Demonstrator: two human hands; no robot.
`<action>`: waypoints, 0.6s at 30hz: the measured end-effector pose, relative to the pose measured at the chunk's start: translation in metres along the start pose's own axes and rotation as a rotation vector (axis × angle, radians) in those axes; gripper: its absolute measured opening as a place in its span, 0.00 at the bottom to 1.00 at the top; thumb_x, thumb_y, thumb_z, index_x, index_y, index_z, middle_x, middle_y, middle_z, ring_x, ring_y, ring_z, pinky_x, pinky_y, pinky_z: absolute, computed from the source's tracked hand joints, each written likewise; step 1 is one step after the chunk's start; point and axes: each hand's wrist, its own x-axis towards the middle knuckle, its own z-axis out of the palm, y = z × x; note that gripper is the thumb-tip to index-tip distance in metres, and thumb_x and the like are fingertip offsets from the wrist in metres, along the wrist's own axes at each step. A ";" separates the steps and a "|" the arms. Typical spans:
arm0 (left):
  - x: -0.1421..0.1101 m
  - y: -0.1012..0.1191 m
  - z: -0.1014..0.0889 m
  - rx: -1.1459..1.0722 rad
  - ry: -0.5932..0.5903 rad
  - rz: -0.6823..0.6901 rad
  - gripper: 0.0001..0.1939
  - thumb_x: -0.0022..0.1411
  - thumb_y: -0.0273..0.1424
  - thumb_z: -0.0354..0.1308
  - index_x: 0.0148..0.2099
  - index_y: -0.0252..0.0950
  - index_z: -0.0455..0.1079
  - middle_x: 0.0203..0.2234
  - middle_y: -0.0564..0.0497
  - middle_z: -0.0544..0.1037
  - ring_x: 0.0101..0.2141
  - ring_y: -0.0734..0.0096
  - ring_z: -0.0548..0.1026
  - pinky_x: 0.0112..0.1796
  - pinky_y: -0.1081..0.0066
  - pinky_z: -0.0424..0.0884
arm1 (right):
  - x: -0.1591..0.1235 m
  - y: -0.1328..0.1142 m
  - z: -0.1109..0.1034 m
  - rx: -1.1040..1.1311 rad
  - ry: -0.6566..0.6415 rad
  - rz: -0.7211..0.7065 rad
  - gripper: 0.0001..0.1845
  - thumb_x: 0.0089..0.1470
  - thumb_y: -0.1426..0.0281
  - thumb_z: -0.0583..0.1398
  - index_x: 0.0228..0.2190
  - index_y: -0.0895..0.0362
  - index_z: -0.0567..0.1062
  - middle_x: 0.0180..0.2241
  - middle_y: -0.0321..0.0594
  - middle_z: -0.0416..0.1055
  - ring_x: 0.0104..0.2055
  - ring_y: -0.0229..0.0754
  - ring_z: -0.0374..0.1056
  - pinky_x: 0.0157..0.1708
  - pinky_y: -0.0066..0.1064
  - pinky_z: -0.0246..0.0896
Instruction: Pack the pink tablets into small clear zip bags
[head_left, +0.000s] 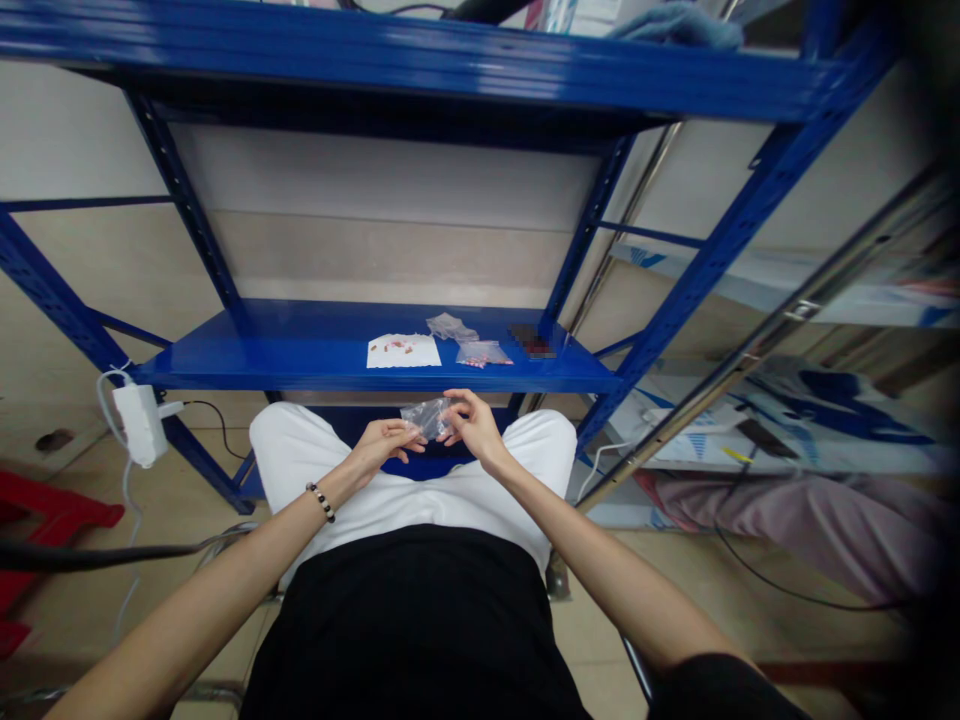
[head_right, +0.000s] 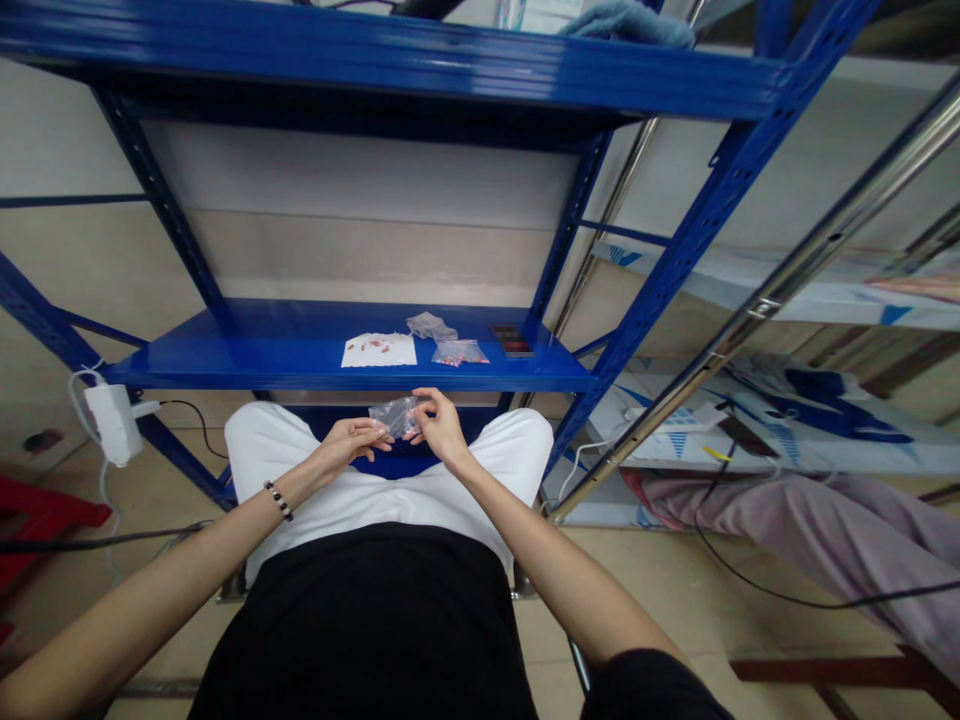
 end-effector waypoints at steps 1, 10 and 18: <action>0.001 -0.002 0.001 0.008 -0.001 0.014 0.20 0.53 0.37 0.70 0.41 0.28 0.72 0.36 0.36 0.81 0.33 0.64 0.81 0.23 0.77 0.70 | 0.000 0.000 0.000 0.002 -0.003 0.003 0.26 0.47 0.65 0.61 0.49 0.55 0.64 0.28 0.32 0.73 0.20 0.39 0.73 0.15 0.25 0.68; 0.020 0.014 -0.023 0.001 0.183 0.215 0.22 0.47 0.41 0.71 0.38 0.29 0.74 0.32 0.40 0.81 0.29 0.69 0.78 0.34 0.69 0.75 | 0.007 0.000 -0.010 0.089 0.079 0.074 0.33 0.48 0.63 0.62 0.53 0.51 0.55 0.35 0.34 0.72 0.26 0.41 0.76 0.18 0.25 0.69; 0.085 0.124 -0.075 0.608 0.343 0.497 0.20 0.52 0.45 0.63 0.36 0.30 0.73 0.28 0.42 0.80 0.28 0.65 0.78 0.33 0.67 0.74 | 0.001 0.000 -0.012 0.084 0.102 0.062 0.28 0.48 0.64 0.61 0.49 0.51 0.58 0.34 0.31 0.69 0.24 0.38 0.74 0.15 0.25 0.67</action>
